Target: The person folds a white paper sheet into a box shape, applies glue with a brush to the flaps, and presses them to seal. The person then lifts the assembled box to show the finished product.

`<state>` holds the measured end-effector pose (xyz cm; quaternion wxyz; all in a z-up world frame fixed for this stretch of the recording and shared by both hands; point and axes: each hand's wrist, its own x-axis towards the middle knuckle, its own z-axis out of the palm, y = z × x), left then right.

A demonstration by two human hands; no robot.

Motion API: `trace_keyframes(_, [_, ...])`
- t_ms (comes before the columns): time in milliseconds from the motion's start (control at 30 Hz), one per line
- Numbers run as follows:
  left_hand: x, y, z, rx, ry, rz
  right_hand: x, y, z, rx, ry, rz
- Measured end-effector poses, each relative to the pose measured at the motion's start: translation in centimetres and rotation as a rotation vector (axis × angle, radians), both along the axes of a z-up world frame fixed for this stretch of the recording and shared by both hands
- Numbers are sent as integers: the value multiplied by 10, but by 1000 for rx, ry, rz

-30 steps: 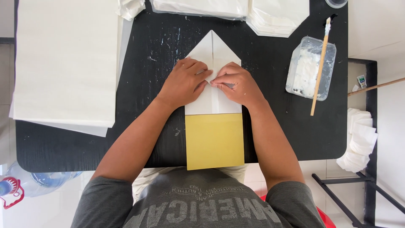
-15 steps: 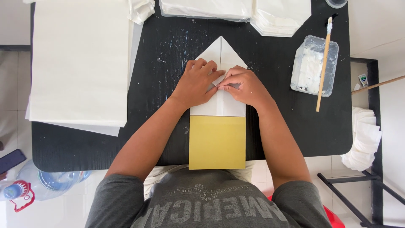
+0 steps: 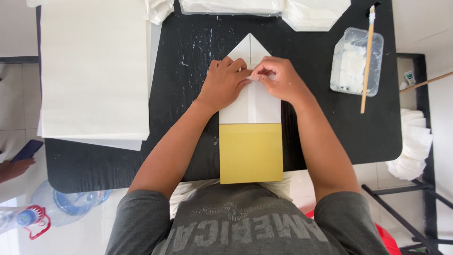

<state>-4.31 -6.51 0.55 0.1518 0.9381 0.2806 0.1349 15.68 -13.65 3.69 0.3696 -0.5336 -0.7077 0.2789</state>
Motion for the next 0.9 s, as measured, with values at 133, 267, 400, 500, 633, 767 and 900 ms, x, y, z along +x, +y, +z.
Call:
trace_keyframes(133, [2,8,-17,7,-32,14,1,9,-4,-15,18,-45])
trace_keyframes(267, [5,7,-22,117,-202,44,0,15,-4,-79,-5,-94])
trace_keyframes(400, [10,11,-29,42,-226,114,-2,16,-13,42,-94,-175])
trace_keyframes(500, [10,11,-29,61,-240,120,-3,18,-21,53,-25,-227])
trace_keyframes(633, [10,10,-29,161,-212,121,-5,22,-30,143,-43,-250])
trace_keyframes(767, [11,13,-36,308,-162,118,-10,25,-36,177,-82,-306])
trace_keyframes(900, [11,15,-44,445,-181,93,-11,22,-41,169,-125,-382])
